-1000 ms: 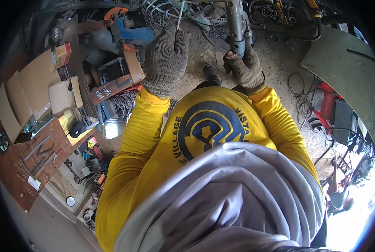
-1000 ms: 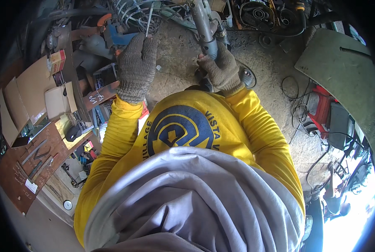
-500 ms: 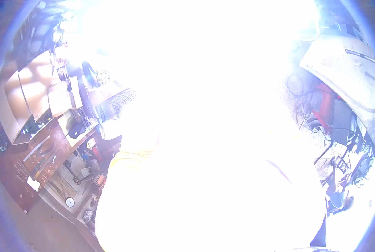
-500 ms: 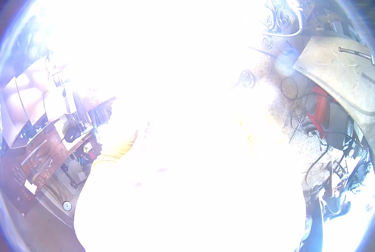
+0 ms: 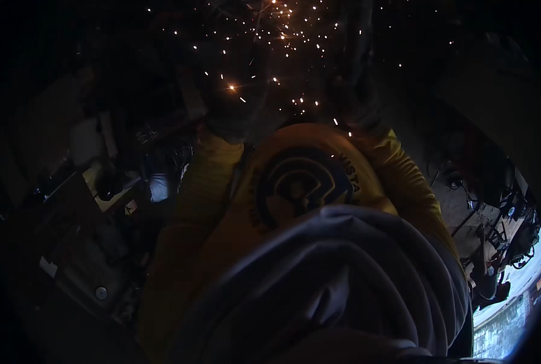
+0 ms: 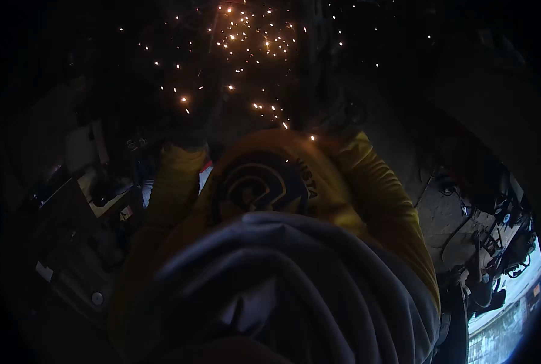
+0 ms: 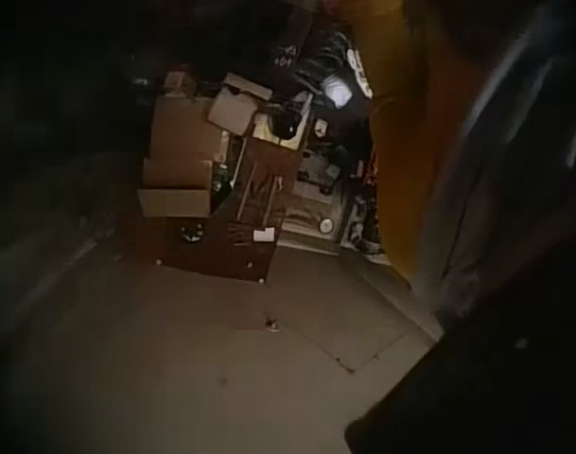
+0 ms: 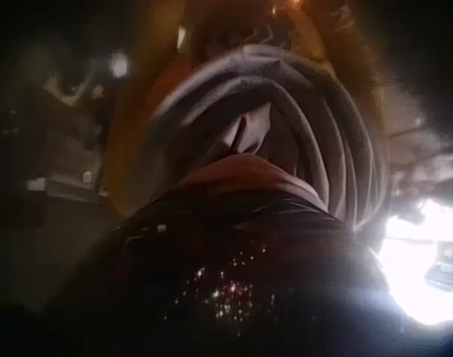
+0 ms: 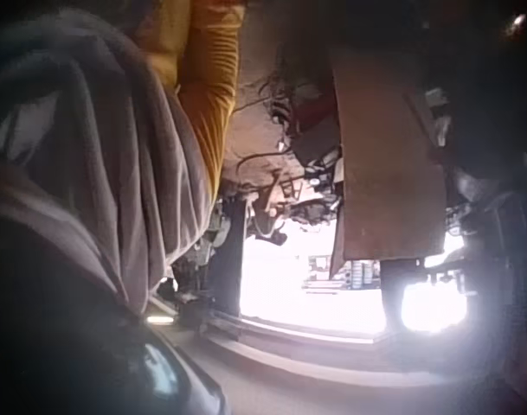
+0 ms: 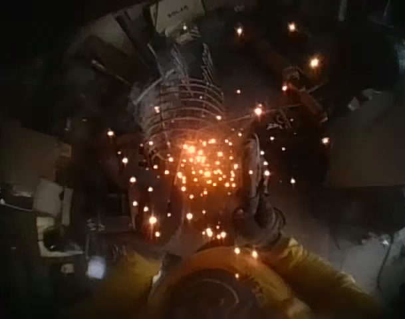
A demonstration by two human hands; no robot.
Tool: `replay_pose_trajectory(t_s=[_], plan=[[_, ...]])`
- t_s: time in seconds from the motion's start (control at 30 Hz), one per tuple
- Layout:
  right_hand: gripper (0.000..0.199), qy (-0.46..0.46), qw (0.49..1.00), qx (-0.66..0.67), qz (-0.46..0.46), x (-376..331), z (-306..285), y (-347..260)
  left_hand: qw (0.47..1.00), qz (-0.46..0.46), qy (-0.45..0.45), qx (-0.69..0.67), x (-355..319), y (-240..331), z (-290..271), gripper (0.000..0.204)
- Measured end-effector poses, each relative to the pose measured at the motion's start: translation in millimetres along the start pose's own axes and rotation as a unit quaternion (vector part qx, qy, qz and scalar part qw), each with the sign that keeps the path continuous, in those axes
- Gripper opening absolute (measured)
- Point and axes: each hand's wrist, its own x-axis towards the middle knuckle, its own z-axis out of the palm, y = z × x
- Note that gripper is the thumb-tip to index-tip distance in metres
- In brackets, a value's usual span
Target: The person welds a metal cage structure with a welding torch and uses a hammer to shape the rods.
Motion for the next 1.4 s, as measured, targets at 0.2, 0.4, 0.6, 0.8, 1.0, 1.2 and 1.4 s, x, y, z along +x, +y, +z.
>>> replay_pose_trajectory(t_s=[0.2,0.4,0.6,0.8,1.0,1.2,1.4], plan=[[0.042,-0.049,0.996,0.061,0.044,4.0,8.5,-7.0,0.963,-0.167,0.01,-0.21,32.3,11.1,-20.2,0.023],[0.046,-0.069,0.981,0.138,0.121,5.7,8.2,-5.6,0.941,-0.237,-0.077,-0.23,43.9,16.2,-32.1,0.023],[0.048,-0.072,0.98,0.135,0.13,5.2,8.7,-5.4,0.964,-0.179,-0.044,-0.193,31.2,11.0,-21.6,0.031],[0.043,-0.075,0.995,0.029,0.053,13.8,10.2,-20.2,0.97,-0.166,-0.003,-0.179,23.8,6.6,-22.4,0.036],[0.035,-0.097,0.99,-0.09,-0.051,13.4,0.2,-10.5,0.995,0.025,0.092,0.038,-8.6,0.3,-10.0,0.04],[0.027,-0.124,0.951,-0.227,-0.168,17.7,-12.4,10.0,0.982,0.102,0.103,0.121,-45.6,-29.4,26.6,0.052],[0.033,-0.074,0.997,-0.032,0.008,8.2,3.2,-20.6,0.997,-0.018,0.074,-0.027,13.0,2.8,20.6,0.03]])
